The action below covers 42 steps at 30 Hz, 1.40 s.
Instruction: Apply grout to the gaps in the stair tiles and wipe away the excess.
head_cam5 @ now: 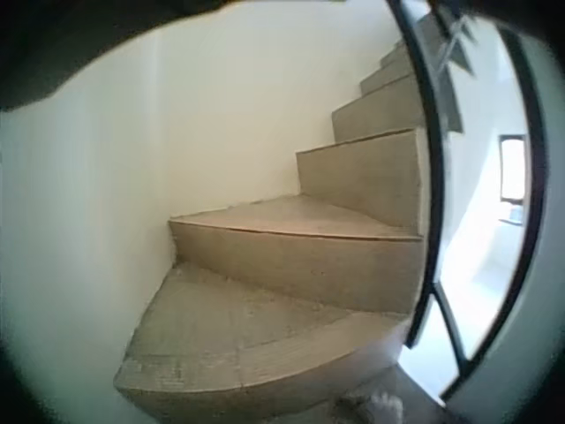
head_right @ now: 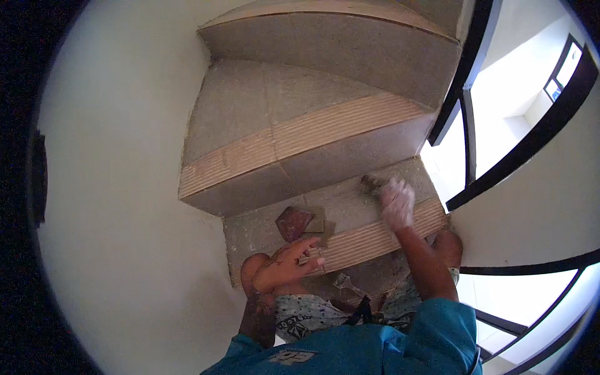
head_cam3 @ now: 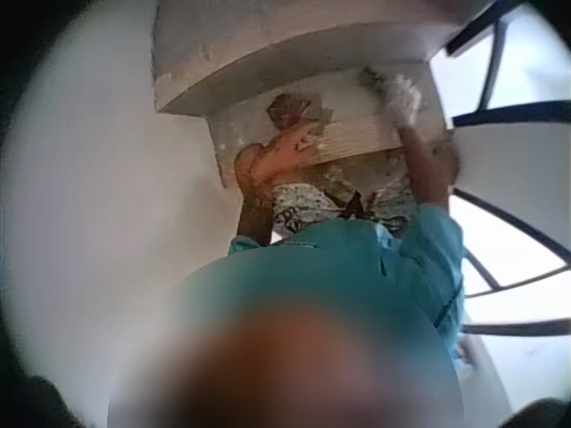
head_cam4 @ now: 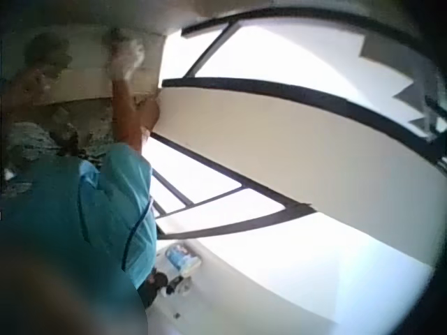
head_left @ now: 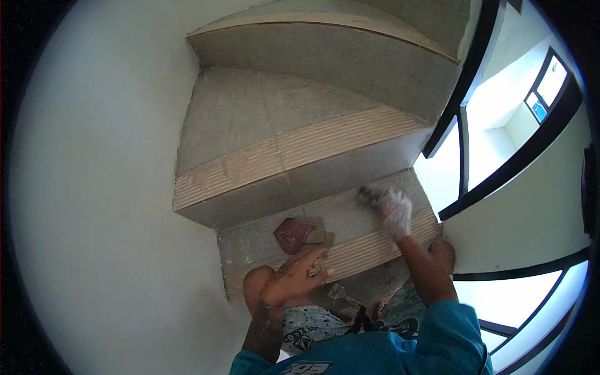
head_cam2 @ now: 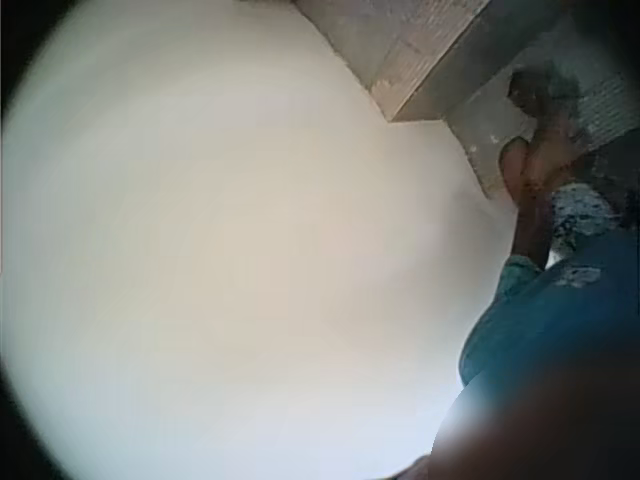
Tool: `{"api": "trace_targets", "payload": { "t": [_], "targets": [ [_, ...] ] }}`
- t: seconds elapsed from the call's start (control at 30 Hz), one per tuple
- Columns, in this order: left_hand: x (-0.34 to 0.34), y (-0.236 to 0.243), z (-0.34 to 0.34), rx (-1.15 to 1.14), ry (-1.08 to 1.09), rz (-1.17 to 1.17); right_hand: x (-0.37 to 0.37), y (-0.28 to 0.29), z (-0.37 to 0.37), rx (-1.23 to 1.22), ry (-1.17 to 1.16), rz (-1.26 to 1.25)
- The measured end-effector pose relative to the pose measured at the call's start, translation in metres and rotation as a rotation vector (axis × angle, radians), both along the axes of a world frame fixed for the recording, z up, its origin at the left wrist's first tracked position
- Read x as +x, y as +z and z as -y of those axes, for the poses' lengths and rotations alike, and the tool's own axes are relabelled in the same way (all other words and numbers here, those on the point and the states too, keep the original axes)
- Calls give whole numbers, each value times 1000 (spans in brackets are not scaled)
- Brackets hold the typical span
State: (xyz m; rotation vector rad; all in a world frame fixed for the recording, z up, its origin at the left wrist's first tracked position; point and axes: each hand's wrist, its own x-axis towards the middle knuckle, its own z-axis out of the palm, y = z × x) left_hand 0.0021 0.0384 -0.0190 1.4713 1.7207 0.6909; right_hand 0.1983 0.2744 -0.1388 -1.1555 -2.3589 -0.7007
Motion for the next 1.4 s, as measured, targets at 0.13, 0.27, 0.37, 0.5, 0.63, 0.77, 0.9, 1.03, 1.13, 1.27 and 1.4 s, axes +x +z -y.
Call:
{"api": "trace_targets", "payload": {
  "t": [0.13, 0.27, 0.37, 0.5, 0.63, 0.77, 0.9, 1.03, 1.13, 1.27, 1.4],
  "targets": [
    [-8, -3, -4, -52, 23, 64, -16, 40, 54, -320, 218, 360],
    [-11, -14, 1, -17, 7, 31, 11, 35, 1, -411, 36, 404],
    [-7, -23, -2, 98, -12, -27, 19, 18, -45, -309, -76, 321],
    [-10, -12, 2, -29, 7, 9, -7, 27, -12, -380, 28, 272],
    [-6, -20, 7, 82, 3, -8, 8, 31, 23, -224, 236, 431],
    [-7, -27, 8, 120, -4, 31, 30, 46, 2, -417, 282, 439],
    [-8, -14, 10, 91, 31, 29, 16, 35, -19, -382, 74, 349],
    [-7, -14, 13, 88, 60, 18, -23, -3, 13, -491, 75, 604],
    [-6, -5, 17, 41, 66, 26, -12, 42, 37, -311, 548, 417],
    [-13, -6, 24, 138, 68, 76, 22, 17, -31, -229, 135, 518],
    [-15, -12, 20, 116, 47, 47, -8, -6, -19, -225, 4, 569]
  ]
}}
